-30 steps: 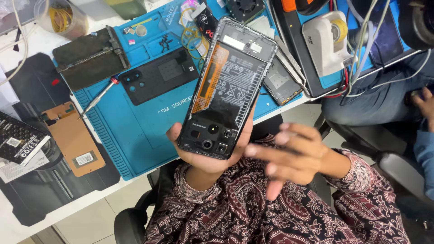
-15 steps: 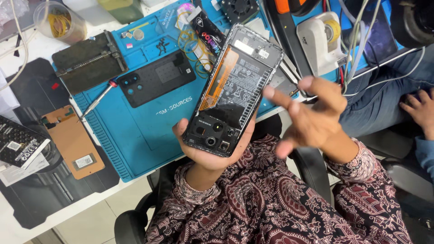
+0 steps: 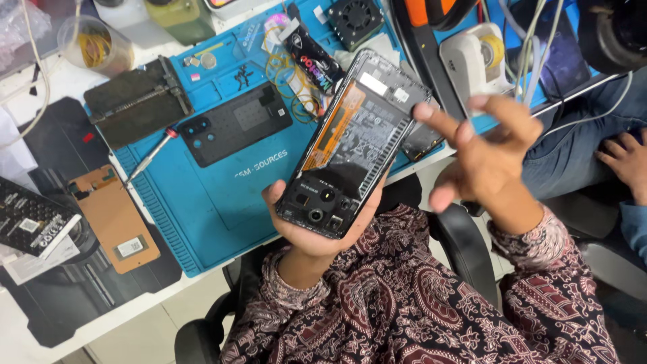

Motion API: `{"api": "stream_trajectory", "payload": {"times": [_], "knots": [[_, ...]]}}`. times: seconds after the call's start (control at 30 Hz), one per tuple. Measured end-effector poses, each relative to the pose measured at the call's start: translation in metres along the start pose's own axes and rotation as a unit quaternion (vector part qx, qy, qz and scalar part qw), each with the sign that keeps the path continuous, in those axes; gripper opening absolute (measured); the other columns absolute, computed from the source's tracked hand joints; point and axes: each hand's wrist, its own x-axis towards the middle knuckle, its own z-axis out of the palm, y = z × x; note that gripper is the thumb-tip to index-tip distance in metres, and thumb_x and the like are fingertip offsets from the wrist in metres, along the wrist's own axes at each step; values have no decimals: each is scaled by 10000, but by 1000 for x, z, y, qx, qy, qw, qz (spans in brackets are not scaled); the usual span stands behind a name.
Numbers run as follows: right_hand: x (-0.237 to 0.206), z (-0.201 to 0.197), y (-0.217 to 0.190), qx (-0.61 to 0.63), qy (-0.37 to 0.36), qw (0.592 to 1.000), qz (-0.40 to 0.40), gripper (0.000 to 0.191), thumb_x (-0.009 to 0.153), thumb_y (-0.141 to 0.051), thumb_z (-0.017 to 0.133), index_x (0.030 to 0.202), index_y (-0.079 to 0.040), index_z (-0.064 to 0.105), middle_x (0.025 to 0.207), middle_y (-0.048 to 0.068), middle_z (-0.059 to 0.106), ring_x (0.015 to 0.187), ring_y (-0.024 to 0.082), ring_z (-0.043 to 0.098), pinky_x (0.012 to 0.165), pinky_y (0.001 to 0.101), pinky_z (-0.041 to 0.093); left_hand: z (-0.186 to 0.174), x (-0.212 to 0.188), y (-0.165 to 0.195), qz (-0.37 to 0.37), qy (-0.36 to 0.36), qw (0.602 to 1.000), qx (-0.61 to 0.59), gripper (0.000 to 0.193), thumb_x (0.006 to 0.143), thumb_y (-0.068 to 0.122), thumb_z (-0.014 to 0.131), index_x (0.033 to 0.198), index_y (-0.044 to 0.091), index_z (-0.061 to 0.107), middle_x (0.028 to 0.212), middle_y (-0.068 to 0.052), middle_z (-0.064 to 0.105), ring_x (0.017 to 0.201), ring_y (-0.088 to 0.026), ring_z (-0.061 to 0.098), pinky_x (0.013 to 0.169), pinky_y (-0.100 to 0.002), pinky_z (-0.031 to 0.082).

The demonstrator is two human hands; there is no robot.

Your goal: The person holds a disassembled smartphone back cover and squeezes adhesive from a tube along its edge, then presses the cover onto the phone body and rubs along the seams. They pick up a green battery or cover component, fit it, and finally power on the reassembled phone, holding it up with the screen lit.

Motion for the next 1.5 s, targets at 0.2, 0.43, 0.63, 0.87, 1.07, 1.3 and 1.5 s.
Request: {"api": "stream_trajectory", "payload": {"times": [0.2, 0.43, 0.63, 0.87, 1.07, 1.3, 1.5], "knots": [[-2, 9, -10, 87, 20, 990, -105, 768, 1114, -715, 386, 1382, 0, 460, 1058, 25, 814, 1060, 284, 462, 844, 398, 517, -3, -6, 8, -31, -36, 999, -12, 932, 914, 634, 603, 1557, -19, 433, 1482, -222, 537, 1416, -351, 472, 1313, -497, 315], [-6, -5, 1, -3, -1, 1000, 4, 820, 1062, -682, 378, 1568, -38, 343, 1049, 35, 828, 1110, 305, 422, 840, 438, 467, 0, -8, 12, -48, -6, 999, 0, 1086, 859, 635, 637, 1612, -70, 298, 1591, -281, 386, 1499, -430, 352, 1324, -547, 282], [-2, -10, 0, 28, 5, 999, -20, 845, 1060, -713, 346, 1573, -42, 350, 949, -4, 815, 1080, 288, 412, 805, 396, 470, -9, -18, 34, -165, -50, 984, -41, 1052, 869, 597, 613, 1619, -82, 324, 1582, -332, 423, 1492, -463, 401, 1241, -514, 345], [11, 2, -1, 110, 42, 993, -26, 846, 1056, -743, 302, 1464, -15, 439, 930, 24, 809, 1032, 287, 416, 772, 378, 451, -40, -25, 55, -81, -39, 996, -6, 824, 958, 515, 496, 1510, -96, 470, 1504, -297, 542, 1331, -453, 571, 1174, -551, 454], [28, -2, -5, 114, -14, 993, 8, 880, 1019, -758, 226, 1429, -10, 446, 966, 64, 807, 1021, 318, 427, 827, 413, 474, -60, -31, 63, -114, -46, 992, 1, 726, 985, 434, 461, 1438, -129, 525, 1402, -305, 630, 1171, -431, 674, 986, -506, 560], [41, -7, -6, 91, -89, 992, 25, 1004, 993, -818, 165, 1465, 33, 414, 1128, 117, 795, 1073, 378, 487, 952, 429, 421, -44, -26, 56, -150, 4, 988, 37, 776, 989, 494, 455, 1477, -110, 455, 1395, -277, 603, 1157, -391, 683, 973, -492, 582], [53, -8, -23, 75, -146, 985, 49, 1064, 946, -833, 157, 1428, 72, 439, 1244, 159, 760, 1097, 429, 515, 978, 497, 415, 17, -6, 39, -147, -124, 981, 27, 893, 962, 486, 395, 1697, 45, 145, 1656, -183, 380, 1371, -259, 566, 1075, -335, 533]]}}
